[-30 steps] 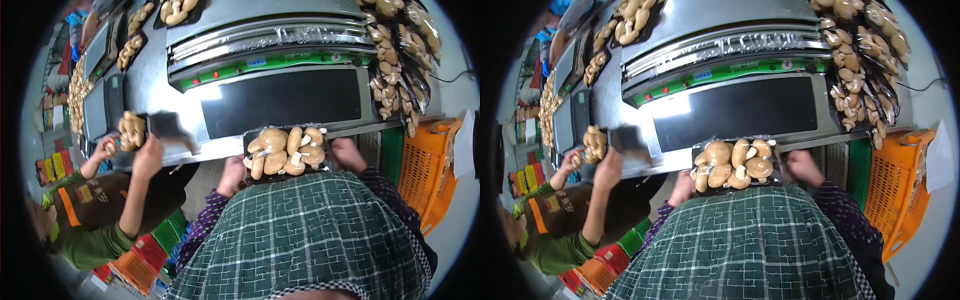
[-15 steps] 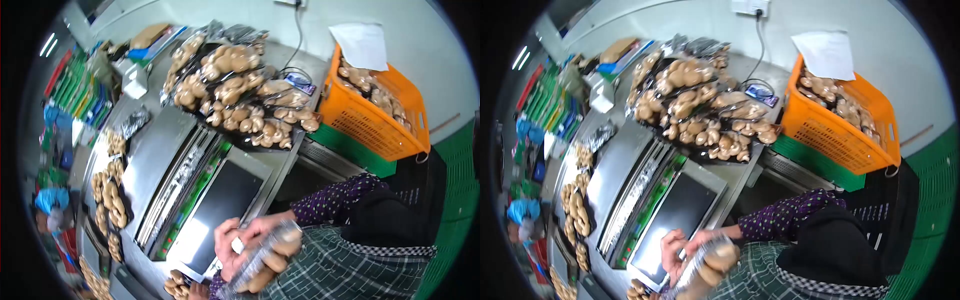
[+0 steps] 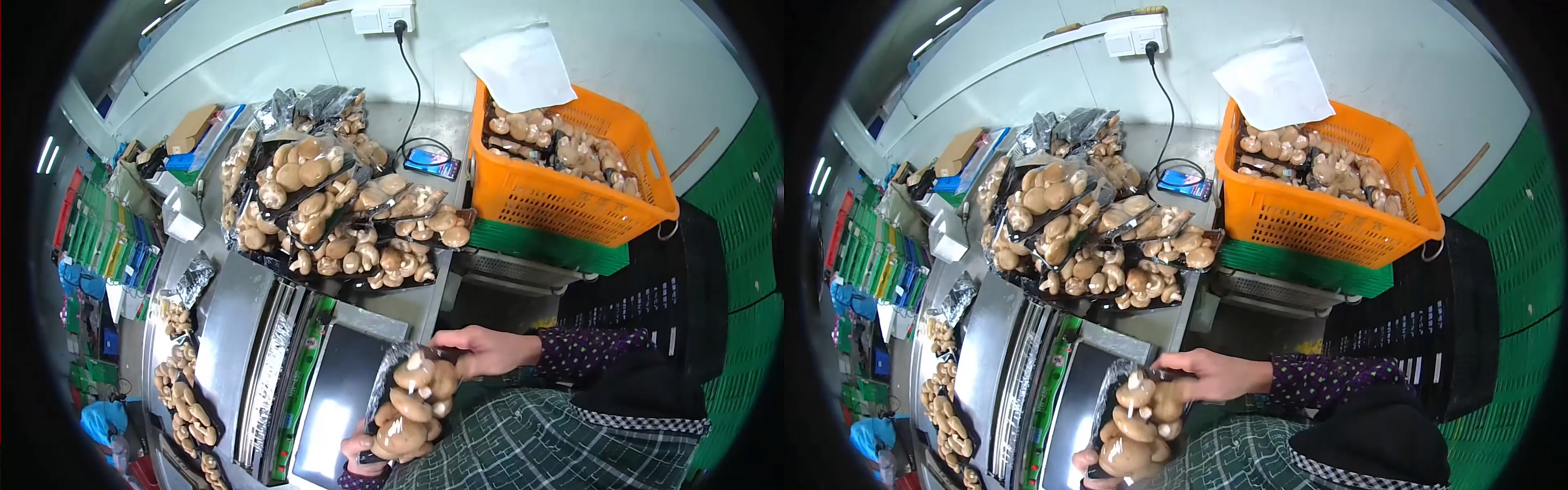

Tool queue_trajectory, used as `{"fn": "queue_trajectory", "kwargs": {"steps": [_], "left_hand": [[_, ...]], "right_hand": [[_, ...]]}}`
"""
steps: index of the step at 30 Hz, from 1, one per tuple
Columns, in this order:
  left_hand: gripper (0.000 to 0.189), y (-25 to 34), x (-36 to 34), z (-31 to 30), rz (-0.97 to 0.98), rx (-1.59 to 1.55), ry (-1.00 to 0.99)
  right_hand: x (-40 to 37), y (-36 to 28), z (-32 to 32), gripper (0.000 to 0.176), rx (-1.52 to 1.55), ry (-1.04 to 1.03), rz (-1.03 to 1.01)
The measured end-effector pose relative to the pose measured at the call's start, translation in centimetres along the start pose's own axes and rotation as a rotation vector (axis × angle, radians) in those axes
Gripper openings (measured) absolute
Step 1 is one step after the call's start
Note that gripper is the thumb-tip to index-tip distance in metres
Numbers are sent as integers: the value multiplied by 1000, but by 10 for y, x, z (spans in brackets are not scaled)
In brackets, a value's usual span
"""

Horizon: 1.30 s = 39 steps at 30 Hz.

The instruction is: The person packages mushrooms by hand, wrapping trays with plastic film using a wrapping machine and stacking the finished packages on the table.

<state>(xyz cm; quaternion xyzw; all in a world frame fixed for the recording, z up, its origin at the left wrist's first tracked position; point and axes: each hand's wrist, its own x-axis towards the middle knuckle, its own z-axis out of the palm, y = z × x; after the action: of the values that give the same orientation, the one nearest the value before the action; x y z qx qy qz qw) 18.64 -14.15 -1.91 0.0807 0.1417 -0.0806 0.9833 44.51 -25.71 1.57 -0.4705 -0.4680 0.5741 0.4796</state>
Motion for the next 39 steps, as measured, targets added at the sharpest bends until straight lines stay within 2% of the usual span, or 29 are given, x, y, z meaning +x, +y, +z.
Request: {"fn": "queue_trajectory", "kwargs": {"steps": [1,3,5,7,8,9,10,11,12,13,14,15,16,18,20,22,23,24,25,26,28,31,32,35,37,39], "left_hand": [[86,-5,9,-4,102,51,12],[76,-17,27,-11,304,157,52],[73,-17,46,-13,692,86,641],[78,8,87,53,822,115,665],[86,14,100,51,843,53,669],[84,20,117,52,859,63,717],[82,27,134,53,855,39,686],[80,35,149,57,852,16,657],[77,42,166,70,902,-49,699],[76,43,174,67,878,-80,600],[75,43,177,65,824,78,530],[75,41,175,63,775,229,464],[74,38,175,67,770,258,564],[66,32,178,70,766,263,657],[57,22,174,67,802,282,741],[48,6,151,62,841,305,807],[44,-4,144,65,849,309,842],[42,-13,136,63,898,304,908],[39,-22,127,54,956,306,987],[38,-32,110,46,1025,326,1106],[35,-51,71,23,1131,318,1332],[32,-98,-2,-21,1392,138,1595],[32,-113,-31,-26,1420,56,1763],[28,-164,-122,-82,1523,-95,2058],[29,-188,-168,-93,1472,-149,2143],[28,-203,-204,-108,1534,11,2201]], "right_hand": [[3,-1,-7,54,-288,32,-36],[19,7,-23,57,-415,70,10],[35,-3,-53,53,-352,36,-15],[55,-9,-92,50,-292,2,-34],[65,-5,-112,51,-284,3,-48],[75,-18,-125,54,-263,5,-55],[75,-39,-147,50,-348,34,13],[88,-44,-170,46,-279,10,-40],[104,-48,-194,40,-352,55,-32],[116,-74,-207,36,-89,111,-94],[137,-77,-236,33,-155,166,-108],[154,-99,-246,32,-41,272,-153],[176,-116,-262,29,-119,416,-173],[219,-126,-295,44,158,440,-243],[255,-115,-304,59,422,316,-171],[255,-97,-263,69,357,214,-49],[257,-81,-257,58,255,160,6],[263,-62,-256,43,229,15,-16],[250,-70,-219,31,172,-43,-36],[248,-69,-196,28,149,-105,-60],[239,-68,-149,27,88,-178,-33],[224,-55,-82,22,-76,-293,-9],[217,-48,-55,22,-93,-354,24],[193,-22,42,23,-123,-504,153],[175,-3,106,23,-111,-686,272],[159,8,170,24,-167,-841,349]]}}
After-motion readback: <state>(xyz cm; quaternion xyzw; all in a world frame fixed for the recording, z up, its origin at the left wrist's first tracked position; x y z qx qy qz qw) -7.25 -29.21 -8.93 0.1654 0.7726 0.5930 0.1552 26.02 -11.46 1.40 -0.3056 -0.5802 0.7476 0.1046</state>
